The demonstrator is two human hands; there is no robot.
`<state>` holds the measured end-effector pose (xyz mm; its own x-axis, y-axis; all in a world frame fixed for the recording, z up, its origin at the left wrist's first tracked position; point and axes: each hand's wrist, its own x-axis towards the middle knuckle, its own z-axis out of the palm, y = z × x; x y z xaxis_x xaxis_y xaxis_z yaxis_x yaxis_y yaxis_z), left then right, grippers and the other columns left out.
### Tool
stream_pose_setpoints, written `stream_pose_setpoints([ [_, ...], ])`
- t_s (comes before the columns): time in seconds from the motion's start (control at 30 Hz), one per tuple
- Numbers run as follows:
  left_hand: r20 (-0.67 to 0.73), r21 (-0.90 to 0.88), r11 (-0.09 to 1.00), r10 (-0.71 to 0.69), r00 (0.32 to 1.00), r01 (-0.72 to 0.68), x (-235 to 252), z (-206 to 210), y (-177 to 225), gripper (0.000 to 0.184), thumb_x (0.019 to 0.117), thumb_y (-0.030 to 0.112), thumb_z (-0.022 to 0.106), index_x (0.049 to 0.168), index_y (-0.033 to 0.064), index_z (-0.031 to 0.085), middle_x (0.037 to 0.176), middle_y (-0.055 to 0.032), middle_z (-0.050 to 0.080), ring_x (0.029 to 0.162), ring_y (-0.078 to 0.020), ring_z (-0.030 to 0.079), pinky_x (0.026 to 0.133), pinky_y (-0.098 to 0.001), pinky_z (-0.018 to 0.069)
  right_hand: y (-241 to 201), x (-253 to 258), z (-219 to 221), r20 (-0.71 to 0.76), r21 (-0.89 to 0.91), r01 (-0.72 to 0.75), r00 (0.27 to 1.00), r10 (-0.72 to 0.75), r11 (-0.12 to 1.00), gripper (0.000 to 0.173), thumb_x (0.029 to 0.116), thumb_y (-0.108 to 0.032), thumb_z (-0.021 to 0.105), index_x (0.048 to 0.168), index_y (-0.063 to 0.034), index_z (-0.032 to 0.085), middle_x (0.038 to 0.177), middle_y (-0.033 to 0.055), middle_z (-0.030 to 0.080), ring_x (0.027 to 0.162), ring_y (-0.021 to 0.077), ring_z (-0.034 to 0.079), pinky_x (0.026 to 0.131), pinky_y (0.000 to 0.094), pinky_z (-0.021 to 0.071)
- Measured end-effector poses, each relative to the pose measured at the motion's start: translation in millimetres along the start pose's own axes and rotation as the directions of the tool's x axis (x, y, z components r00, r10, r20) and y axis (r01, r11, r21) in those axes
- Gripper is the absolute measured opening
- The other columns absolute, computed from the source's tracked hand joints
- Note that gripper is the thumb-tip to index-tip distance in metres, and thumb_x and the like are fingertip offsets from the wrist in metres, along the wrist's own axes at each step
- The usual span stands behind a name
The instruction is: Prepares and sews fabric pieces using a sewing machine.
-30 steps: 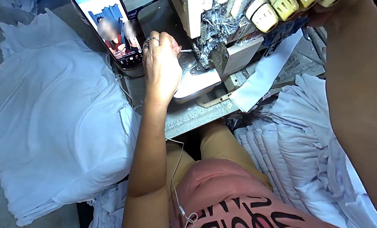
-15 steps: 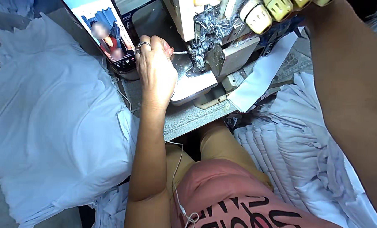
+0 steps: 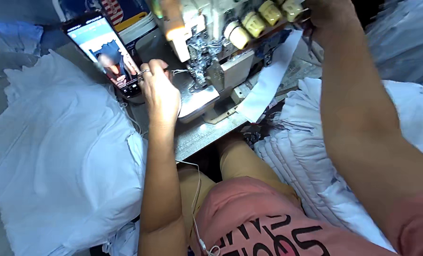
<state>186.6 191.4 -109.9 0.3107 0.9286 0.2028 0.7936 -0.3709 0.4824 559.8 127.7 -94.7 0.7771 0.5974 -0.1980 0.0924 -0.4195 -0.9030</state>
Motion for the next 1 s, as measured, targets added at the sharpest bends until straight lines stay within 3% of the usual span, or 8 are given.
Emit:
stream_pose_setpoints([
  [0.13, 0.01, 0.003, 1.0, -0.002, 1.0, 0.002, -6, -2, 2, 0.036, 0.1065, 0.01, 0.043, 0.139, -0.002, 0.053, 0.141, -0.0333, 0.049, 0.132, -0.0496, 0.049, 0.111, -0.0585, 0.0375, 2, -48, -20, -0.329, 0.3, 0.268, 0.93, -0.164, 0.916, 0.036, 0.1124, -0.02, 0.03, 0.105, -0.0007, 0.06, 0.081, 0.0001, 0.057, 0.064, 0.0073, 0.059, 0.062, 0.0242, 0.0548],
  [0.3, -0.014, 0.052, 0.998, 0.041, 0.999, -0.04, -30, -3, 8, 0.034, 0.107, 0.01, 0.042, 0.135, -0.0045, 0.055, 0.137, -0.0364, 0.05, 0.13, -0.0552, 0.048, 0.11, -0.0621, 0.0369, 25, -120, -3, -0.371, -0.004, 0.481, 0.814, -0.448, 0.877, 0.048, 0.1118, -0.023, 0.028, 0.115, 0.0076, 0.065, 0.107, 0.0121, 0.068, 0.095, 0.0117, 0.062, 0.089, 0.0317, 0.0488],
  [0.43, -0.038, 0.056, 0.987, 0.155, 0.987, -0.152, -66, 1, 6, 0.034, 0.1073, 0.008, 0.04, 0.135, -0.0022, 0.057, 0.14, -0.0316, 0.049, 0.127, -0.0547, 0.048, 0.101, -0.0653, 0.0423, 39, -124, 29, -0.319, -0.148, 0.51, 0.786, -0.529, 0.847, 0.043, 0.1111, -0.022, 0.036, 0.115, 0.0084, 0.066, 0.101, 0.0183, 0.066, 0.087, 0.0205, 0.063, 0.081, 0.0374, 0.0516],
  [0.5, -0.049, 0.081, 0.976, 0.207, 0.977, -0.203, -75, 8, 3, 0.038, 0.1041, 0.003, 0.04, 0.137, -0.0042, 0.057, 0.141, -0.0302, 0.051, 0.13, -0.0527, 0.048, 0.103, -0.0628, 0.0421, 30, -122, 32, -0.267, -0.264, 0.493, 0.789, -0.553, 0.829, 0.042, 0.1108, -0.021, 0.038, 0.118, 0.0105, 0.064, 0.11, 0.0246, 0.066, 0.102, 0.0311, 0.066, 0.092, 0.045, 0.0506],
  [0.63, -0.044, 0.1, 0.965, 0.248, 0.968, -0.243, -79, 10, 1, 0.04, 0.102, 0.0, 0.041, 0.138, -0.0053, 0.057, 0.143, -0.0294, 0.053, 0.136, -0.0477, 0.048, 0.111, -0.057, 0.0377, 17, -111, 39, -0.147, -0.392, 0.499, 0.795, -0.588, 0.773, 0.038, 0.1094, -0.019, 0.042, 0.122, 0.0094, 0.064, 0.119, 0.0263, 0.066, 0.112, 0.0363, 0.065, 0.099, 0.0467, 0.0496],
  [0.77, -0.051, 0.083, 0.967, 0.246, 0.968, -0.241, -81, 11, 1, 0.04, 0.1016, 0.0, 0.041, 0.137, -0.0061, 0.056, 0.143, -0.0294, 0.053, 0.137, -0.0477, 0.047, 0.111, -0.0573, 0.038, 19, -100, 40, -0.062, -0.283, 0.552, 0.805, -0.589, 0.784, 0.037, 0.1078, -0.018, 0.047, 0.126, 0.009, 0.063, 0.12, 0.0256, 0.067, 0.111, 0.0343, 0.066, 0.099, 0.0461, 0.05],
  [0.9, -0.064, 0.054, 0.97, 0.238, 0.969, -0.235, -82, 11, -1, 0.04, 0.1026, 0.001, 0.038, 0.138, -0.0045, 0.056, 0.145, -0.0291, 0.051, 0.139, -0.0472, 0.044, 0.114, -0.0562, 0.035, 32, -99, 35, -0.08, -0.097, 0.596, 0.794, -0.603, 0.797, 0.048, 0.1054, -0.019, 0.053, 0.145, 0.0064, 0.044, 0.116, 0.0212, 0.065, 0.09, 0.0239, 0.069, 0.081, 0.0389, 0.0577],
  [1.0, -0.09, 0.01, 0.98, 0.201, 0.976, -0.201, -75, 15, -3, 0.039, 0.1037, 0.003, 0.037, 0.135, -0.003, 0.06, 0.142, -0.0291, 0.055, 0.138, -0.047, 0.046, 0.114, -0.0553, 0.0342, 44, -121, 27, -0.134, -0.185, 0.573, 0.79, -0.598, 0.798, 0.036, 0.1073, -0.019, 0.047, 0.128, 0.0087, 0.058, 0.111, 0.0226, 0.067, 0.094, 0.0268, 0.068, 0.086, 0.0403, 0.0547],
])
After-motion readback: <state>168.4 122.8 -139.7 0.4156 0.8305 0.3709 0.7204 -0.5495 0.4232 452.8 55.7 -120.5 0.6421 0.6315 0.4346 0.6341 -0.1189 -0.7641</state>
